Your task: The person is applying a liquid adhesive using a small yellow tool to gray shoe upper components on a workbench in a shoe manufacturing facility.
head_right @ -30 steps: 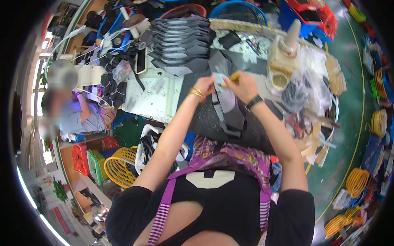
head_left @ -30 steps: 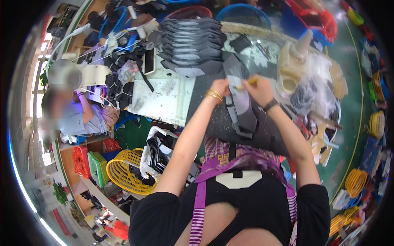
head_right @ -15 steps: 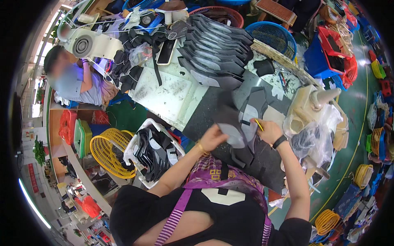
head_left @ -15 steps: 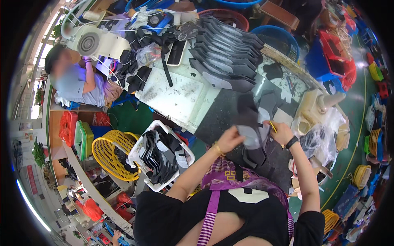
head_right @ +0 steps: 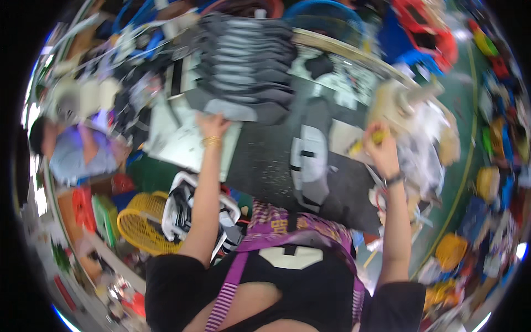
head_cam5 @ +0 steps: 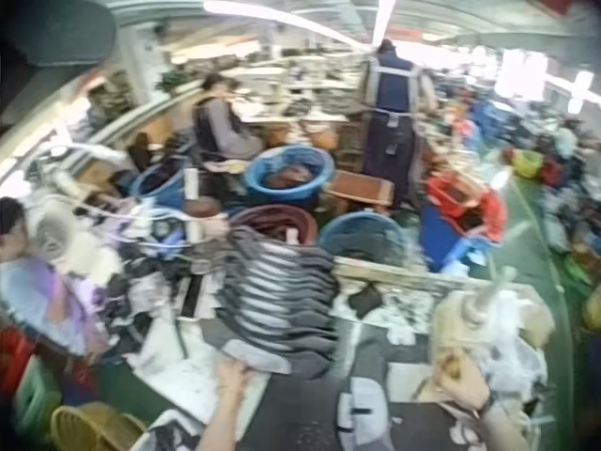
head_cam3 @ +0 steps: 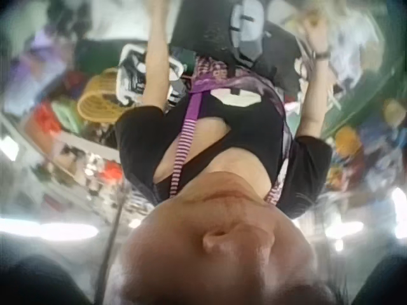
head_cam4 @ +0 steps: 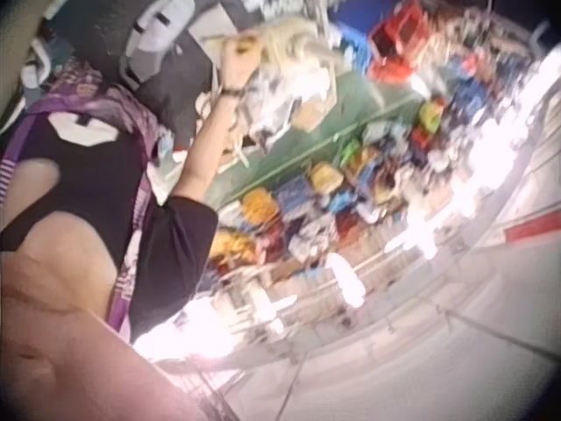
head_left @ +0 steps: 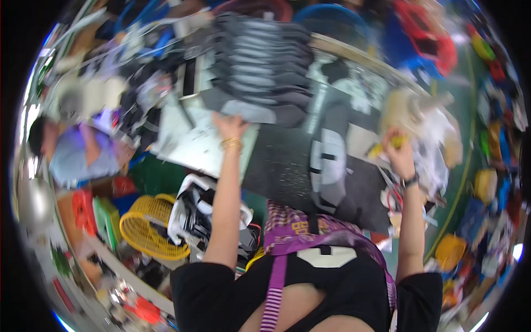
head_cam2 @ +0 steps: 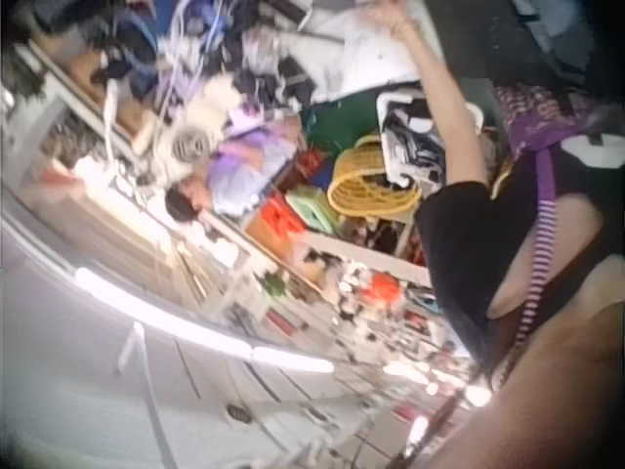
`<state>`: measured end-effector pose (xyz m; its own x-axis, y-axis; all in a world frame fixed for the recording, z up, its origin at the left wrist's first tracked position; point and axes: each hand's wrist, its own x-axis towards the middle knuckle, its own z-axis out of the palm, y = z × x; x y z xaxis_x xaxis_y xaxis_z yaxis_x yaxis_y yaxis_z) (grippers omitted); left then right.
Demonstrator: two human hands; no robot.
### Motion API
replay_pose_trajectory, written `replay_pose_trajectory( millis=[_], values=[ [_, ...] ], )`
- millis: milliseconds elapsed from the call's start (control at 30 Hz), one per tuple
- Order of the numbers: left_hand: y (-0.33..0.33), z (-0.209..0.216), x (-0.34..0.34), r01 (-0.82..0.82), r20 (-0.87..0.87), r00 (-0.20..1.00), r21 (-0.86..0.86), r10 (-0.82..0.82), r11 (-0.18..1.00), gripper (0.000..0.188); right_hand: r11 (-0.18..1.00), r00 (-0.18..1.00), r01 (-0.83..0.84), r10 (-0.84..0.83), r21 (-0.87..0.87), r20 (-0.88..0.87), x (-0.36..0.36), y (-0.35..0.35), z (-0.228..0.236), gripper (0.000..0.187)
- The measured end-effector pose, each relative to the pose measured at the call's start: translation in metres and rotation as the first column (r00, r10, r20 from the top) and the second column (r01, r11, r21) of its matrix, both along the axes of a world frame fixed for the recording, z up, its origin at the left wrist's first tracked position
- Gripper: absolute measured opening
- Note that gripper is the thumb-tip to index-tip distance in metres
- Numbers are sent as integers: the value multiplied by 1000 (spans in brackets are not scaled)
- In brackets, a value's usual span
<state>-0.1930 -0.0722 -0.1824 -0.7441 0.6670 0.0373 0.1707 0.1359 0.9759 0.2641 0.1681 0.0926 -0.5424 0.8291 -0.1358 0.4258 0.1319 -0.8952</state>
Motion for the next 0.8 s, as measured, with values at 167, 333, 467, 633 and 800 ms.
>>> replay_pose_trajectory(
  millis=[167, 333, 467, 633, 800],
  values=[
    [69, 145, 83, -286, 205, 932, -94, 300, 954, 56, 809, 706, 349, -559, 473, 434, 70, 41, -41, 57],
    [65, 157, 140, -169, -403, 911, -172, 88, 971, 17, 831, 737, 133, -447, 540, 506, 73, 30, -60, 56],
    [72, 209, 254, 526, -402, 730, -186, -552, 830, 48, 833, 728, 265, -503, 486, 466, 52, 17, -32, 45],
    [64, 167, 278, 642, -263, 667, -271, -697, 717, 57, 974, 942, 111, -167, -199, -290, -20, 18, -81, 22],
    [67, 172, 275, 658, -260, 651, -276, -713, 701, 55, 998, 998, 63, -63, 10, -24, -36, 57, -98, 19]
  ],
)
